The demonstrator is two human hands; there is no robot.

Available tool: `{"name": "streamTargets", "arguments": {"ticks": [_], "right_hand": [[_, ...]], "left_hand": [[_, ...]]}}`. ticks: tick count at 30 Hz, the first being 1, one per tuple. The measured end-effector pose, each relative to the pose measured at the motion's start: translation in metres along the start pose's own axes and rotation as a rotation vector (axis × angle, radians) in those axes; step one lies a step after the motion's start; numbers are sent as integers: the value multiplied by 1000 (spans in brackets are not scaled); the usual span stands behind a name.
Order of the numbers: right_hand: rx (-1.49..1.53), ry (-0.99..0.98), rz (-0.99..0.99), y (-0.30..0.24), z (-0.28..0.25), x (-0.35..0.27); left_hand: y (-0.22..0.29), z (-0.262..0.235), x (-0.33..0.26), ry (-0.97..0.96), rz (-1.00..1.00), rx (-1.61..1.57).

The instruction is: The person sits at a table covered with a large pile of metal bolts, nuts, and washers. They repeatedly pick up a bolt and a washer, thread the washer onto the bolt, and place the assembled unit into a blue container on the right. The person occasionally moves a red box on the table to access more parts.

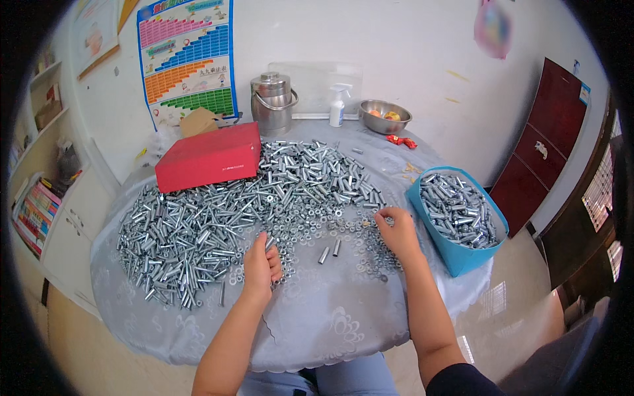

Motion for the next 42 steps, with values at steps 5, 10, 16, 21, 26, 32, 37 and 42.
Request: {"name": "streamTargets", "arguments": {"ticks": [5,10,16,21,26,32,37,42], "right_hand": [[39,-140,-63,-24,19,-11],[137,-264,-208,-47,43,-28],[84,-367,-336,-65,51,-34],[10,-309,-223,-43,31,-25],[-44,-325,-192,-42,27,-25],[-152,-317,-190,-23,43,-29],[-183,-368,-124,-19,50,-28],[-208,-321,-137,-17,50,-29]], "left_hand": [[5,-1,-5,10,2,11],[0,-1,0,-45,-28,16],[-5,-5,8,-43,-40,96],[-8,1,7,-80,-47,112],[-8,4,0,-85,-50,170],[-7,10,-1,-86,-39,192],[-6,16,-7,-92,-36,253],[-10,22,-8,-148,-16,285]]}}
Point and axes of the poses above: each hand's wrist, its own x-axis towards the middle knuckle, its own z-axis out of the palm, y = z × x, the point moved 5 cm from there along x, towards the middle knuckle, and after that the axes turned 8 degrees about x, right-handed, at the moved point
